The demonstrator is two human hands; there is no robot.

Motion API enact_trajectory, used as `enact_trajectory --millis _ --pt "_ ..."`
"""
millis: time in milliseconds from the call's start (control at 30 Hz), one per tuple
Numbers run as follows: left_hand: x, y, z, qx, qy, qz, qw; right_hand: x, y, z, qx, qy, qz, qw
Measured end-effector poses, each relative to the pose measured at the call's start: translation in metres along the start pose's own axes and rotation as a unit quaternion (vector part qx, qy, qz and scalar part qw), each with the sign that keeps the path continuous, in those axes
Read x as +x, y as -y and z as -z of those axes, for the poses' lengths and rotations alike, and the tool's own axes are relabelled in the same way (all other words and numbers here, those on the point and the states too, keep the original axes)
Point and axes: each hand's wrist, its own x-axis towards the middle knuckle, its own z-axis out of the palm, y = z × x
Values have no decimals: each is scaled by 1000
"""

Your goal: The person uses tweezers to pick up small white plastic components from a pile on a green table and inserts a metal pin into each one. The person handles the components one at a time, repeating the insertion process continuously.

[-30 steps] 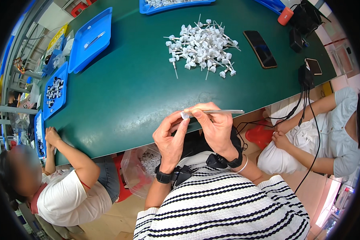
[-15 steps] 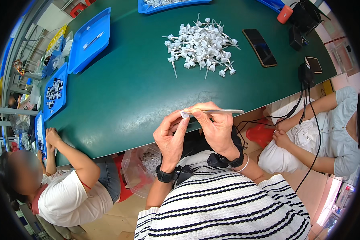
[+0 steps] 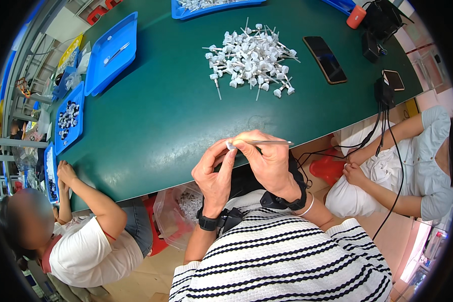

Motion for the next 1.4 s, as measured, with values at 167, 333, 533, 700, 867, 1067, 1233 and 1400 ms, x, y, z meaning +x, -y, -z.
enact_trajectory --millis 167,333,533,700,867,1067,1233,1400 --pt "-2 2 1 74 -14 -42 996 6 5 0 -66 38 48 996" --pt "2 2 2 -81 -22 51 995 3 0 -7 -1 -3 1 1000" --pt "0 5 4 -106 -12 64 992 2 -3 -9 8 -14 -3 1000" --pt "-2 4 2 -70 -23 45 996 2 -3 -9 -1 -4 6 1000" --pt "-2 10 3 -40 -39 28 998 8 2 -4 -42 42 28 998" --pt "1 3 1 -57 -34 45 997 -2 -5 -6 164 -56 -81 982" --pt "-1 6 -1 27 -40 -28 998 -3 -10 -9 159 -49 -61 984" --pt "0 0 0 98 -40 -67 992 -3 -9 -11 148 -52 -58 986"
